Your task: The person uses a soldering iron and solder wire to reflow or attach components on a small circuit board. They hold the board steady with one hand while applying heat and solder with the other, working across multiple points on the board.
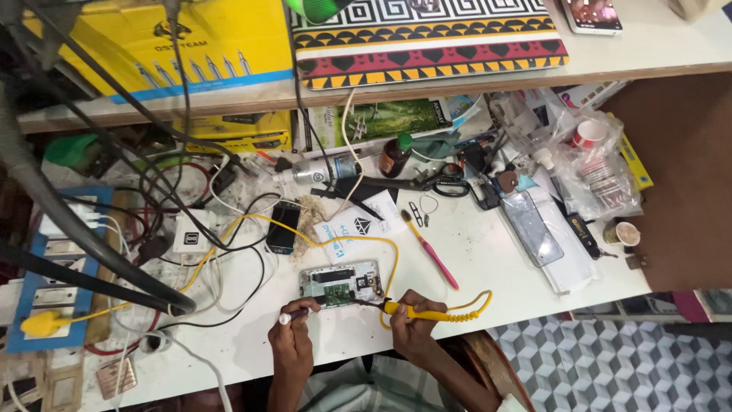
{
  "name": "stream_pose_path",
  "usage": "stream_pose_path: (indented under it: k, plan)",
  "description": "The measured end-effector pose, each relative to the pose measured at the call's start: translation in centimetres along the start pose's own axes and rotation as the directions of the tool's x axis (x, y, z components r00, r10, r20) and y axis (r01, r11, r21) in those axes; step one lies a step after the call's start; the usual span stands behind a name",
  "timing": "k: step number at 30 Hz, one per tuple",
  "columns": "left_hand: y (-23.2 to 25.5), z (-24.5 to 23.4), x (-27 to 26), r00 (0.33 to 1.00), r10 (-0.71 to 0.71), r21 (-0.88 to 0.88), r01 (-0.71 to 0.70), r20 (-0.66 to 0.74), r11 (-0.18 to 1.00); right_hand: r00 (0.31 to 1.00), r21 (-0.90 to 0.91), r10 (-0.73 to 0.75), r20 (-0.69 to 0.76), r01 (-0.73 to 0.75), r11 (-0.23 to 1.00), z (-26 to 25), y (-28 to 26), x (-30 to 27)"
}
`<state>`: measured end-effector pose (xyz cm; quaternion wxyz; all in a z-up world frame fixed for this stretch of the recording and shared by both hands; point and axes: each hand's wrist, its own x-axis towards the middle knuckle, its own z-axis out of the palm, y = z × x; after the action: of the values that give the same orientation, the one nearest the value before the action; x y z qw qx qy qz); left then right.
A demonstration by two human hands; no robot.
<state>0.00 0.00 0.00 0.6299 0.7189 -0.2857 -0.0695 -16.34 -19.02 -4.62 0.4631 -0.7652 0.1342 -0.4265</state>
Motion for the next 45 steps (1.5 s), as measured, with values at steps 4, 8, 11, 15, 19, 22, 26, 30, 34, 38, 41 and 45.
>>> stream_pose_path:
  k: [4,8,11,15,19,22,26,30,34,38,41,45]
  plan:
    - [1.9,-0.1,0.7,0.998,-0.059,-0.008,0.059,0.006,0.998,0.999,-0.145,-0.051,-0.017,0.048,0.988,0.1,-2.0,2.2]
    - [2.5,0.0,0.9,0.999,0.037,-0.009,-0.037,0.008,0.999,0.998,-0.19,-0.057,-0.042,0.048,0.981,0.2,-2.6,2.6]
    - [2.5,0.1,0.7,1.0,-0.008,-0.006,0.008,0.005,1.0,0.996,-0.184,-0.078,-0.033,0.071,0.98,0.3,-2.5,2.2]
    - [2.3,-0.1,0.7,0.993,0.115,-0.002,-0.115,0.008,0.993,0.995,-0.141,-0.094,-0.011,0.092,0.986,0.1,-2.0,1.8]
    - [2.7,-0.2,0.9,1.0,0.028,0.002,-0.028,0.001,1.0,0.994,-0.002,-0.1,-0.036,0.1,0.995,0.6,-2.0,2.5]
    - [2.5,-0.2,0.4,0.999,-0.038,-0.013,0.039,0.018,0.999,0.994,-0.092,-0.105,-0.014,0.104,0.99,0.1,-2.3,2.1]
    - [2.0,-0.1,0.7,0.99,0.143,-0.037,-0.143,0.004,0.989,0.99,-0.158,-0.14,-0.003,0.138,0.978,0.1,-2.0,2.2]
    - [2.8,-0.1,0.3,0.999,-0.038,-0.04,0.038,0.01,0.998,0.991,-0.045,-0.133,-0.036,0.131,0.99,0.5,-2.7,2.1]
    - [3.2,-0.2,1.8,0.999,0.049,-0.031,-0.049,-0.006,0.998,0.956,-0.36,-0.294,0.024,0.282,0.889,0.4,-2.9,4.2]
    - [2.4,-0.1,-0.3,0.996,0.09,-0.002,-0.09,-0.004,0.996,0.962,-0.624,-0.244,0.122,0.266,0.735,-1.1,-3.1,2.2]
    - [2.3,-0.3,0.5,0.998,0.059,0.03,-0.058,-0.012,0.998,0.997,-0.26,-0.074,0.022,0.078,0.963,0.0,-2.7,2.3]
    - [3.0,0.0,0.9,0.999,0.049,-0.036,-0.049,-0.009,0.998,0.996,-0.052,-0.085,0.001,0.085,0.995,0.3,-2.9,2.3]
